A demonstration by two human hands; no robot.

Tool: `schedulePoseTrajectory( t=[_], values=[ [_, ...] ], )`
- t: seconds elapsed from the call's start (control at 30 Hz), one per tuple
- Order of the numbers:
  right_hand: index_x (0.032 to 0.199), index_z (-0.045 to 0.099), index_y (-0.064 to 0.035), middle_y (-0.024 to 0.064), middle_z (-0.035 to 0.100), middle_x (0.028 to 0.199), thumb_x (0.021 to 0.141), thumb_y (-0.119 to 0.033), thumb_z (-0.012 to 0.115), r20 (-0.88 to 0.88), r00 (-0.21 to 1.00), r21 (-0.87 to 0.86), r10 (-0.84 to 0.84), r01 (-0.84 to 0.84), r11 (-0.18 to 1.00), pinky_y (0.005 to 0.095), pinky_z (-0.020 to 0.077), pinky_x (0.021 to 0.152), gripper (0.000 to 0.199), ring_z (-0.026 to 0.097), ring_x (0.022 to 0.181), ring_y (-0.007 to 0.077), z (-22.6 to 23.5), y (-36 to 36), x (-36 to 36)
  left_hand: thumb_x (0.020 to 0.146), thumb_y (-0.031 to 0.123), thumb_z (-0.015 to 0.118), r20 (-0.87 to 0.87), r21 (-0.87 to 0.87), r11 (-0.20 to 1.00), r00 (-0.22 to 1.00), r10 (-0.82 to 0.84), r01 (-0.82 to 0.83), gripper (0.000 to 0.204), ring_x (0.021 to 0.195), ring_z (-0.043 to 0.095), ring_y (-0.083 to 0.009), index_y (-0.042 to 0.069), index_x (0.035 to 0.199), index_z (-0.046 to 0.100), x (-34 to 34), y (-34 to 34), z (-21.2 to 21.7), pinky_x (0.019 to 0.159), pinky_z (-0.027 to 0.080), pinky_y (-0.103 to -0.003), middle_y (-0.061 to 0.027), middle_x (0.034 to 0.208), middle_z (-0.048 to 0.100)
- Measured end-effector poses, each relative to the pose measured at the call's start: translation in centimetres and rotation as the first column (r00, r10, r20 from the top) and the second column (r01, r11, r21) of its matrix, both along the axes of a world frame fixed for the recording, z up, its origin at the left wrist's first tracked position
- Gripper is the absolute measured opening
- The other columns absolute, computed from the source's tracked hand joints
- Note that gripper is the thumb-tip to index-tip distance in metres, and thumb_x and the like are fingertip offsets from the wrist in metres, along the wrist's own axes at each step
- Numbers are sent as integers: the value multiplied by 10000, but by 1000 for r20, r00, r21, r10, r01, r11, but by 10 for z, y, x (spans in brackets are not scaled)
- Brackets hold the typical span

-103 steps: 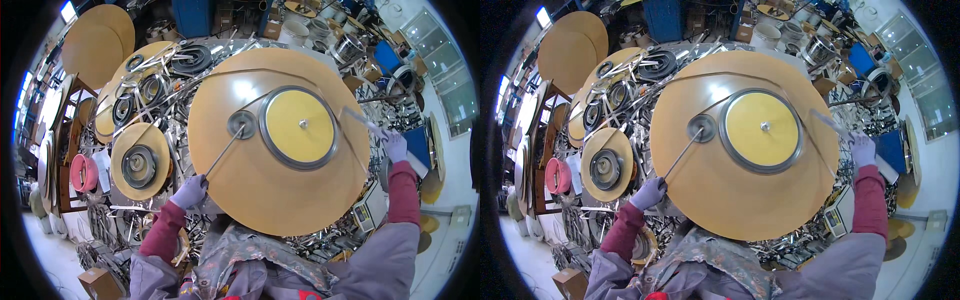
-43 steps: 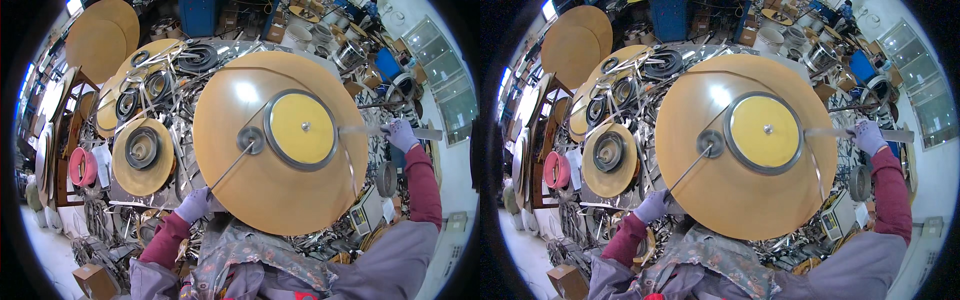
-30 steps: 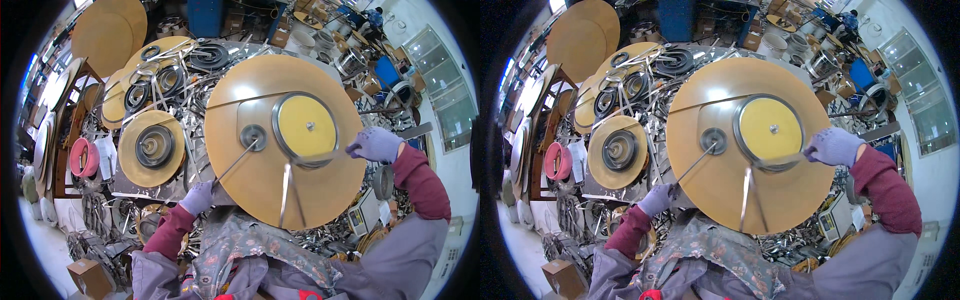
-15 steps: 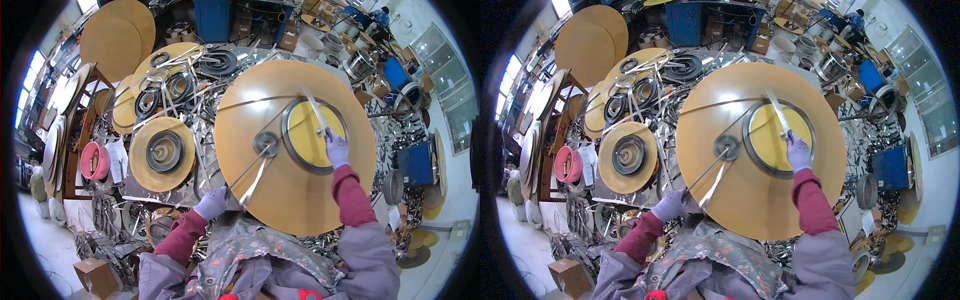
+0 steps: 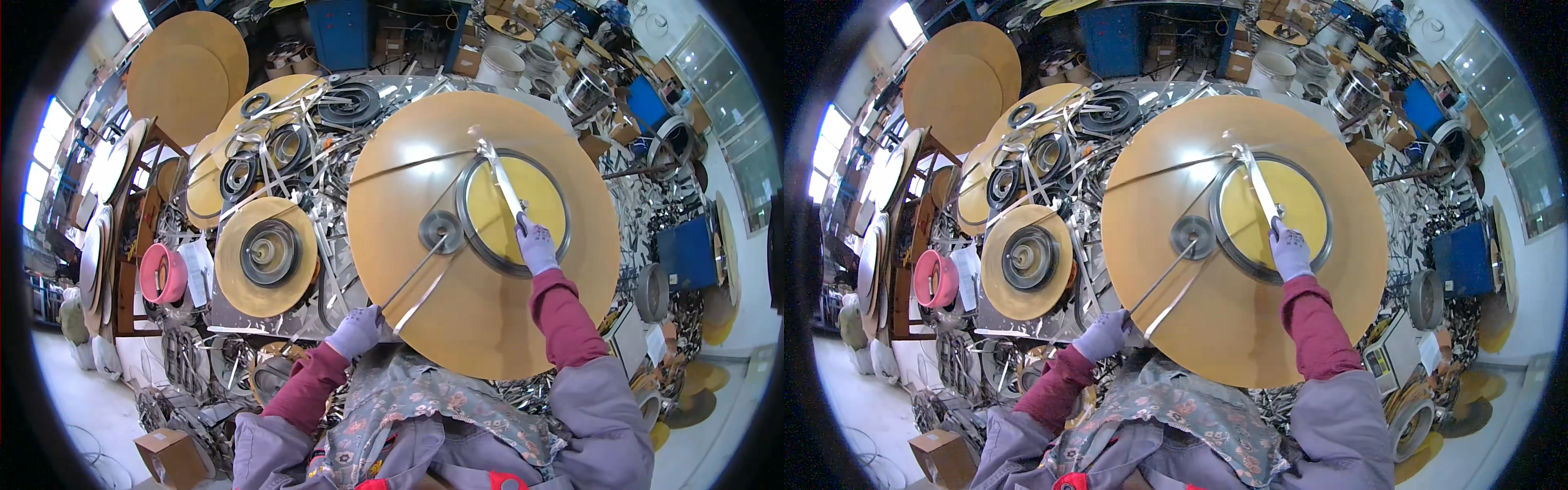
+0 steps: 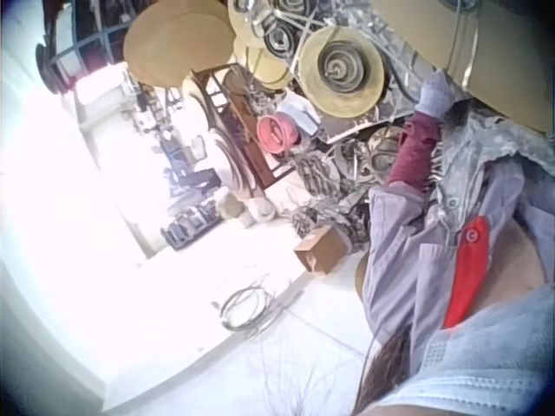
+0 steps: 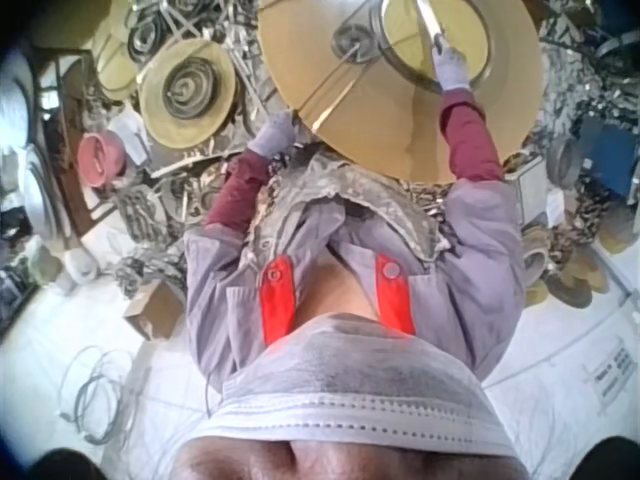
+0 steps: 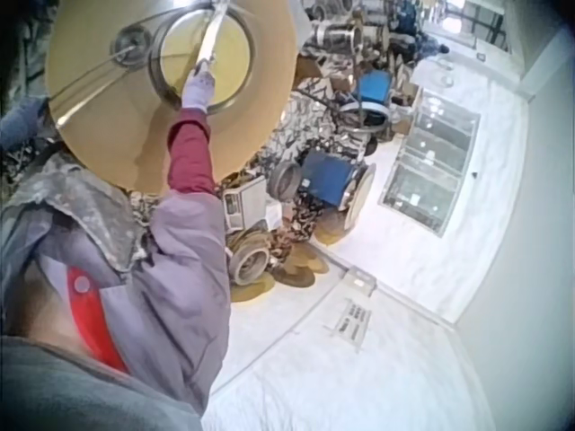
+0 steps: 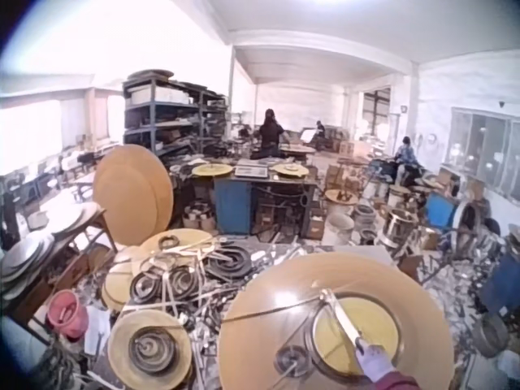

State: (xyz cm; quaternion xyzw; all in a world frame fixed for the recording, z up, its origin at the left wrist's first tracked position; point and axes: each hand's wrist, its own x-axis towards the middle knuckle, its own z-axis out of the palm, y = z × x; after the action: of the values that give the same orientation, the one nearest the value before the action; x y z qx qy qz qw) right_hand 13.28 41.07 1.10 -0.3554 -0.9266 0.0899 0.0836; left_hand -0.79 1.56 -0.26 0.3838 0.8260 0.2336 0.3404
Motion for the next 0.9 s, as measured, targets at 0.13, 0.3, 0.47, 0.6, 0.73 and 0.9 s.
schedulePoseTrajectory(
  t=[0.13, 0.3, 0.47, 0.6, 0.73, 0.9],
  values=[
    [1165, 581, -114, 177, 647, 871, 884, -288, 547, 7, 1000, -31, 17, -16, 999, 436, 486, 757, 332, 619, 837, 332, 0, 1, 3, 861, 123, 504, 5, 36, 999, 999, 35, -35, 197, 858, 587, -434, -17, 972, 587, 0, -1, -1, 727, 471, -469, -274, 868, 608],
    [1150, 599, -99, 188, 650, 888, 887, -269, 547, -3, 1000, -35, 18, -18, 999, 442, 479, 768, 317, 619, 840, 348, 1, -4, 1, 873, 148, 505, -23, 41, 999, 1000, -2, 3, 188, 839, 590, -432, -16, 941, 570, 3, -2, -4, 720, 468, -478, -269, 845, 609],
    [1161, 579, -128, 168, 645, 855, 882, -277, 549, -26, 995, 9, 94, -94, 996, 449, 479, 744, 318, 618, 811, 335, 0, -1, 10, 859, 132, 512, 18, -20, 1000, 1000, 12, -11, 182, 842, 595, -424, -18, 937, 578, 8, 3, 10, 728, 467, -478, -255, 849, 617],
    [1153, 589, -101, 186, 644, 867, 870, -247, 563, 58, 992, -99, 112, -105, 989, 445, 478, 735, 320, 618, 807, 348, 40, -9, 9, 858, 132, 513, 46, -7, 1000, 998, 31, -30, 194, 860, 598, -421, -21, 955, 583, 12, 4, 11, 744, 470, -479, -257, 873, 621],
    [1158, 605, -75, 192, 655, 905, 824, -213, 620, -92, 995, -53, 40, -45, 998, 398, 494, 740, 362, 630, 822, 360, 66, 75, 42, 854, 128, 516, 48, 3, 999, 998, 48, -48, 214, 886, 595, -421, -20, 991, 587, 11, -2, 4, 762, 473, -474, -264, 900, 619],
    [1101, 622, -77, 145, 645, 1078, 909, -244, 411, 579, 725, 571, -373, -34, 820, 409, 507, 829, 331, 635, 957, 309, 83, 305, 192, 878, 151, 495, 29, 37, 999, 1000, 0, -1, 189, 837, 595, -431, -15, 950, 550, 15, 8, 5, 733, 455, -504, -269, 824, 616]
  ],
)
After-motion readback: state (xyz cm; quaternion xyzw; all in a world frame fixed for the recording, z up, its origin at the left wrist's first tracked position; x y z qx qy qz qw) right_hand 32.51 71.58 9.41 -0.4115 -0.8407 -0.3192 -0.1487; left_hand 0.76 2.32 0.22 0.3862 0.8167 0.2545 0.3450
